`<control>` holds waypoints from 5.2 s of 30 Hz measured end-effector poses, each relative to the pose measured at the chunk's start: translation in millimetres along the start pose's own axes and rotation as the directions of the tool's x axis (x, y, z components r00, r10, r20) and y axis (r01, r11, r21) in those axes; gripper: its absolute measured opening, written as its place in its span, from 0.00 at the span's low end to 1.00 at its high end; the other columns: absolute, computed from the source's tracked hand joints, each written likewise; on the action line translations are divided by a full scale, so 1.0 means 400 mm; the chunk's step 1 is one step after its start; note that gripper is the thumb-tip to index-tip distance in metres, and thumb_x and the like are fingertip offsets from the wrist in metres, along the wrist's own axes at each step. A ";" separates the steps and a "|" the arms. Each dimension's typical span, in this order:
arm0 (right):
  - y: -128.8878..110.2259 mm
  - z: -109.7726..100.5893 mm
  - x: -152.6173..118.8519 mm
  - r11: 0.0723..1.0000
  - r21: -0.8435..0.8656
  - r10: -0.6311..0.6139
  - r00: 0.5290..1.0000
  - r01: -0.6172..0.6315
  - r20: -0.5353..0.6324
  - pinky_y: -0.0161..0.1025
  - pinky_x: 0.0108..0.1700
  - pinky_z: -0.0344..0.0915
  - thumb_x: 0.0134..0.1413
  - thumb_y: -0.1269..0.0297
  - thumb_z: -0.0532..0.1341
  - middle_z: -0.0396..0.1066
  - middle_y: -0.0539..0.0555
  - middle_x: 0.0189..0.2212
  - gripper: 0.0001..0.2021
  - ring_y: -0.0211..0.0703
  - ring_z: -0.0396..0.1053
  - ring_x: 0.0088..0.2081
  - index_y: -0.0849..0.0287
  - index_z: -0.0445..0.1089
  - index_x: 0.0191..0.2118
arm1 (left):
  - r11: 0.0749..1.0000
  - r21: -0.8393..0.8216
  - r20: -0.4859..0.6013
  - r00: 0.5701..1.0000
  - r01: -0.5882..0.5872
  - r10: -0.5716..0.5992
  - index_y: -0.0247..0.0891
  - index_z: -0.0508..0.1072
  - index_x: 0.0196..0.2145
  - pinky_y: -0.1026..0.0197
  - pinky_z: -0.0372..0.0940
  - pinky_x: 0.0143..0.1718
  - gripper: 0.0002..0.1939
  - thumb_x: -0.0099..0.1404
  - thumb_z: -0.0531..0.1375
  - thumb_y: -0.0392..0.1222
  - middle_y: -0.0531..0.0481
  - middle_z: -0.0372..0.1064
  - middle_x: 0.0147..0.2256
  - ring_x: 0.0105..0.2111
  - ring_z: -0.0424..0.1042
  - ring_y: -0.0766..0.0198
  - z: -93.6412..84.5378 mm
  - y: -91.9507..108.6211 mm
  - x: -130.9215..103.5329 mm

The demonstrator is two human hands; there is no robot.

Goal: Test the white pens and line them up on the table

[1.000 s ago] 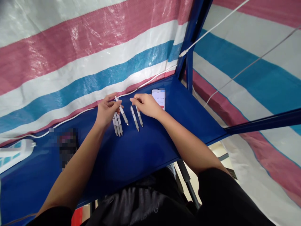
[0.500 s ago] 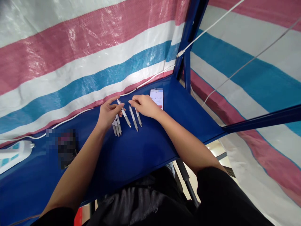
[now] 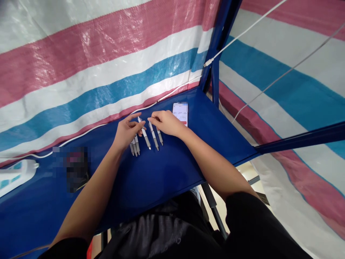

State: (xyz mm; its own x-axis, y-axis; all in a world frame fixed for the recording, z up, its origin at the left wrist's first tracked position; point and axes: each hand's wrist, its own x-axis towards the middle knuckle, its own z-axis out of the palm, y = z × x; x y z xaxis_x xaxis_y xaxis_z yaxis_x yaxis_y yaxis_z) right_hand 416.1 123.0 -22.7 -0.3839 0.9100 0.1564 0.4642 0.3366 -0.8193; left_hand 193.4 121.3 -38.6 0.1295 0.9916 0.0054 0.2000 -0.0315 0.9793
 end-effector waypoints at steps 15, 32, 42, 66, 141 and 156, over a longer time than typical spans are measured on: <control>-0.017 -0.003 -0.013 0.956 -0.293 0.041 0.997 -0.018 0.071 0.39 0.35 0.54 0.75 0.56 0.60 0.77 0.52 0.30 0.12 0.43 0.70 0.32 0.57 0.76 0.42 | 0.999 0.024 -0.023 0.999 -0.030 0.030 0.35 0.79 0.51 0.64 0.68 0.22 0.25 0.62 0.74 0.50 0.52 0.76 0.23 0.18 0.72 0.66 0.014 0.003 -0.013; -0.060 0.043 -0.035 0.747 -0.664 0.139 0.971 0.026 0.193 0.45 0.38 0.64 0.74 0.52 0.65 0.83 0.64 0.51 0.22 0.65 0.83 0.48 0.58 0.67 0.64 | 0.998 0.045 -0.102 0.994 -0.041 0.045 0.40 0.76 0.42 0.65 0.65 0.18 0.18 0.59 0.76 0.47 0.54 0.75 0.21 0.16 0.71 0.65 0.011 -0.013 -0.013; -0.047 0.023 -0.027 0.796 -0.606 0.162 0.963 0.002 0.216 0.41 0.35 0.59 0.73 0.58 0.66 0.83 0.60 0.47 0.21 0.59 0.81 0.48 0.54 0.67 0.65 | 0.987 0.147 -0.071 0.995 -0.063 0.074 0.40 0.79 0.42 0.60 0.72 0.27 0.17 0.59 0.75 0.47 0.52 0.79 0.24 0.21 0.78 0.60 0.012 -0.049 0.007; -0.074 -0.003 -0.033 0.798 -0.601 0.205 0.960 -0.050 0.192 0.41 0.36 0.57 0.80 0.54 0.57 0.82 0.60 0.44 0.14 0.56 0.80 0.46 0.57 0.72 0.57 | 0.835 0.542 -0.043 0.989 -0.094 0.139 0.36 0.81 0.50 0.58 0.74 0.40 0.12 0.70 0.69 0.41 0.47 0.83 0.37 0.30 0.81 0.60 0.022 -0.002 0.000; -0.067 0.007 -0.014 0.966 -0.216 0.153 0.988 -0.143 0.029 0.40 0.40 0.61 0.81 0.53 0.50 0.76 0.56 0.33 0.23 0.46 0.73 0.38 0.57 0.68 0.33 | 0.990 0.137 -0.069 0.996 -0.042 0.051 0.40 0.74 0.51 0.67 0.65 0.20 0.15 0.70 0.69 0.47 0.55 0.74 0.30 0.22 0.74 0.67 0.029 0.026 -0.032; -0.125 0.086 -0.051 0.836 -0.532 -0.010 0.974 0.132 0.225 0.42 0.39 0.57 0.80 0.52 0.56 0.79 0.58 0.36 0.18 0.51 0.75 0.38 0.58 0.72 0.40 | 0.976 -0.216 -0.159 0.986 0.006 -0.041 0.35 0.80 0.35 0.57 0.78 0.30 0.32 0.53 0.77 0.69 0.44 0.81 0.27 0.26 0.83 0.54 -0.120 -0.002 -0.110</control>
State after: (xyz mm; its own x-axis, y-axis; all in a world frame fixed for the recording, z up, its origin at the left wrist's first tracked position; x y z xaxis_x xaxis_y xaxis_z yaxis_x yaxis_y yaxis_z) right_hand 373.4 79.4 -3.7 -0.5587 0.8285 0.0363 0.7623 0.5303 -0.3710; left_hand 141.0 83.7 -30.0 -0.0345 0.9994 -0.0028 -0.0132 0.0024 0.9999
